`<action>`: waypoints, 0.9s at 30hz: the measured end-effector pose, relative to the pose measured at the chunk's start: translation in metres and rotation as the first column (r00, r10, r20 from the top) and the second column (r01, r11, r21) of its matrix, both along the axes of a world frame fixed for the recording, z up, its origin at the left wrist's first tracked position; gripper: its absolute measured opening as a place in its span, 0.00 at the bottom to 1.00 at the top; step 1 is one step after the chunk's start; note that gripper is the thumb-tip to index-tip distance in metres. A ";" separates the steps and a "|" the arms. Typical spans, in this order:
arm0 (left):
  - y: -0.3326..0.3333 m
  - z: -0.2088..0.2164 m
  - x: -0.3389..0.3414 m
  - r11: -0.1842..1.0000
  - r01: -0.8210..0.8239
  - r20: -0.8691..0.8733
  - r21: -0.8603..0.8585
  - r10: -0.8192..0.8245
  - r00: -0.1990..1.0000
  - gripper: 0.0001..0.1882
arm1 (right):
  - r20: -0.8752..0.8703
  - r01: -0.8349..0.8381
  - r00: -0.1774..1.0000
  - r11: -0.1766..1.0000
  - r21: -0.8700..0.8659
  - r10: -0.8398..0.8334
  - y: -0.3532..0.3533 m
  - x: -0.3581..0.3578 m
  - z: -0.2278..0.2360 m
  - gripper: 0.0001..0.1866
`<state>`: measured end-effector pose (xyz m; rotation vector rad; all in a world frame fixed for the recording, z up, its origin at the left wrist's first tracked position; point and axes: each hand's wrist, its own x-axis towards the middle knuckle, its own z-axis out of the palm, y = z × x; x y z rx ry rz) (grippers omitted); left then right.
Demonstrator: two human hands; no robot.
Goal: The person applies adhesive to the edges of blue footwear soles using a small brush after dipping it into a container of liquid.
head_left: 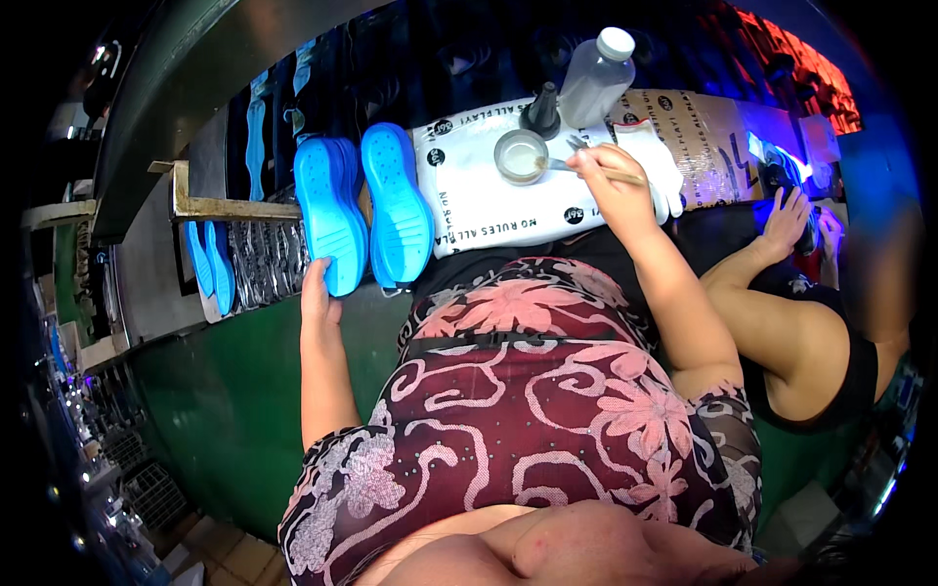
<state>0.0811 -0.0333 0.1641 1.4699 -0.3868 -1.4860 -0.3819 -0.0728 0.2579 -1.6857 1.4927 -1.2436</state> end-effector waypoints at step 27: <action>-0.006 0.078 -0.128 0.883 0.256 0.221 -0.393 -0.180 0.959 0.21 | 0.609 0.117 0.761 0.971 0.209 -0.223 -0.005 0.011 -0.028 0.18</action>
